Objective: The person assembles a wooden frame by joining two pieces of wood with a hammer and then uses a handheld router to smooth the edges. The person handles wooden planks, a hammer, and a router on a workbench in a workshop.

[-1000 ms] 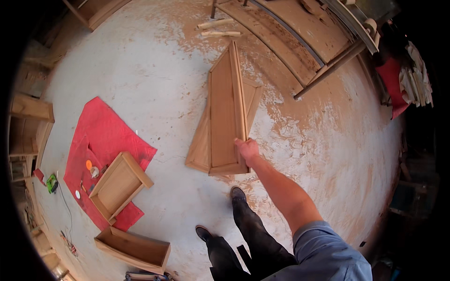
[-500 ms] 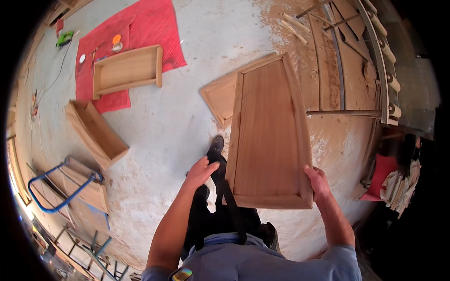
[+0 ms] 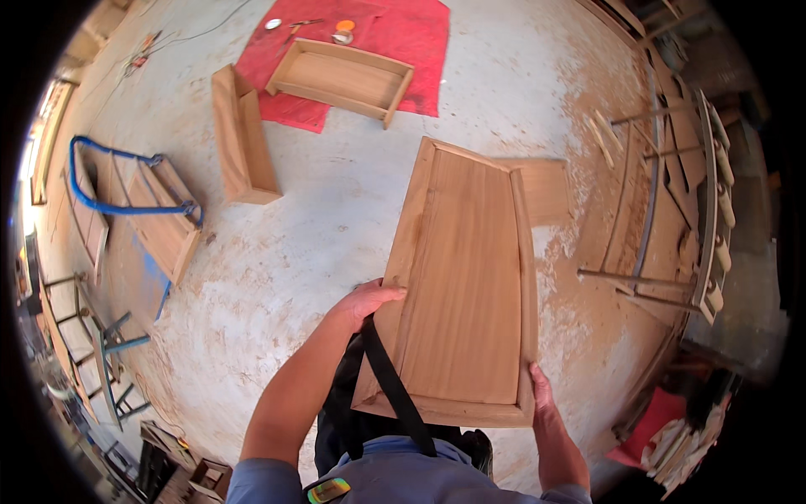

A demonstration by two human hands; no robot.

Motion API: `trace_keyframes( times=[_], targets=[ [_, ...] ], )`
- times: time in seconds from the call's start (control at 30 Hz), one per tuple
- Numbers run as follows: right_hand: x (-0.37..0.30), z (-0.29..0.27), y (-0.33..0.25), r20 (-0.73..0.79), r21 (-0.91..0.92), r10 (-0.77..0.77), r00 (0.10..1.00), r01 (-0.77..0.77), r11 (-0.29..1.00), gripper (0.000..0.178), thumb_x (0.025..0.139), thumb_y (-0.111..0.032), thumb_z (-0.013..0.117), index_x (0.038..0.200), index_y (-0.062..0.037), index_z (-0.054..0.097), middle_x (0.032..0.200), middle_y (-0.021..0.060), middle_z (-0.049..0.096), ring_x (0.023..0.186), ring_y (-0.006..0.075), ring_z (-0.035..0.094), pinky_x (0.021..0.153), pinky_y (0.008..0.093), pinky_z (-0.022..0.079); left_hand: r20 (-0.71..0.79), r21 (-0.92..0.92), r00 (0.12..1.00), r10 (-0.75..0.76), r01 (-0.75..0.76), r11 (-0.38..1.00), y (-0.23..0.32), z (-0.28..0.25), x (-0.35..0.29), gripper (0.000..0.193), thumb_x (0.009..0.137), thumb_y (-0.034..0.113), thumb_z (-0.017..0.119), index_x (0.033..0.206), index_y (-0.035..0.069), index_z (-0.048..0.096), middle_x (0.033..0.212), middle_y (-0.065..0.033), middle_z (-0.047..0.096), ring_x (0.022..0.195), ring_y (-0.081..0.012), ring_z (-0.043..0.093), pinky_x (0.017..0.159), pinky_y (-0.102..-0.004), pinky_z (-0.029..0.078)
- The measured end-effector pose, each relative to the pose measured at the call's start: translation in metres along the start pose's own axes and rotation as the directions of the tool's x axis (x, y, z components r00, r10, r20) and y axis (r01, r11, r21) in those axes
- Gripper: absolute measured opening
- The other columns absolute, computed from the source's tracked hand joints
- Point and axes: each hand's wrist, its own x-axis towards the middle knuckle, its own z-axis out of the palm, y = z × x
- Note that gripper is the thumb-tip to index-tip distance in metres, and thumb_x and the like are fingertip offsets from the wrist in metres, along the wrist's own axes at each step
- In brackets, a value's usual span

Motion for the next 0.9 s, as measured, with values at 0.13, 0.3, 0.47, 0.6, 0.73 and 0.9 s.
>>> trace_keyframes(
  times=[0.13, 0.3, 0.47, 0.6, 0.73, 0.9],
  targets=[
    [0.074, 0.010, 0.059, 0.178, -0.079, 0.225, 0.958, -0.214, 0.974, 0.066, 0.095, -0.049, 0.066, 0.140, -0.0009, 0.055, 0.134, 0.0145, 0.064, 0.117, 0.0254, 0.064, 0.103, 0.0399, 0.051, -0.108, 0.079, 0.988, 0.106, -0.098, 0.992, 0.008, -0.023, -0.021, 0.059, 0.086, 0.019, 0.071, 0.138, -0.001, 0.051, 0.120, -0.0139, 0.069, 0.108, -0.0258, 0.067, 0.094, -0.0434, 0.054],
    [0.125, 0.041, 0.080, 0.118, -0.947, 0.306, 0.945, 0.015, 0.320, 0.045, 0.102, -0.038, 0.057, 0.130, -0.0028, 0.059, 0.106, 0.0090, 0.067, 0.086, 0.0193, 0.066, 0.079, 0.0380, 0.059, -0.358, 0.631, 0.886, 0.294, -0.003, 0.776, -0.027, -0.061, -0.049, 0.053, 0.084, 0.023, 0.070, 0.127, -0.004, 0.053, 0.108, -0.0208, 0.072, 0.099, -0.0336, 0.071, 0.086, -0.0446, 0.056],
    [0.124, 0.074, 0.050, 0.195, -0.892, 0.012, 0.981, 0.172, 0.419, 0.051, 0.095, -0.030, 0.065, 0.132, 0.0045, 0.059, 0.105, 0.0128, 0.070, 0.086, 0.0184, 0.069, 0.072, 0.0328, 0.056, -0.588, 0.800, 0.648, 0.484, 0.377, 0.467, -0.134, -0.112, -0.138, 0.034, 0.084, 0.021, 0.062, 0.110, 0.003, 0.051, 0.100, -0.0251, 0.071, 0.091, -0.0447, 0.069, 0.083, -0.0529, 0.054],
    [0.114, 0.116, 0.056, 0.435, -0.899, -0.077, 0.897, 0.428, -0.096, 0.056, 0.091, -0.031, 0.069, 0.133, 0.0039, 0.057, 0.111, 0.0176, 0.072, 0.095, 0.0283, 0.071, 0.085, 0.0374, 0.055, -0.585, 0.811, 0.602, 0.543, 0.448, 0.376, -0.214, -0.180, -0.256, 0.028, 0.082, 0.019, 0.063, 0.104, 0.004, 0.054, 0.094, -0.0222, 0.072, 0.088, -0.0421, 0.070, 0.079, -0.0524, 0.055],
    [0.036, 0.235, 0.138, 0.633, -0.745, -0.045, 0.773, 0.593, -0.305, 0.060, 0.088, -0.030, 0.072, 0.137, -0.0009, 0.054, 0.120, 0.0187, 0.068, 0.109, 0.0348, 0.066, 0.095, 0.0411, 0.052, -0.625, 0.780, 0.609, 0.488, 0.496, 0.381, -0.304, -0.217, -0.382, 0.022, 0.083, 0.017, 0.062, 0.100, 0.004, 0.057, 0.091, -0.0206, 0.072, 0.085, -0.0395, 0.071, 0.077, -0.0511, 0.056],
    [-0.076, 0.359, 0.324, 0.918, -0.077, 0.285, 0.278, 0.825, -0.559, 0.077, 0.077, -0.025, 0.083, 0.141, -0.0014, 0.047, 0.142, 0.0206, 0.050, 0.133, 0.0387, 0.046, 0.109, 0.0437, 0.042, -0.644, 0.764, 0.623, 0.444, 0.494, 0.415, -0.432, -0.248, -0.517, 0.018, 0.085, 0.015, 0.056, 0.100, 0.008, 0.062, 0.090, -0.0180, 0.073, 0.089, -0.0366, 0.072, 0.076, -0.0489, 0.057]
  ],
)
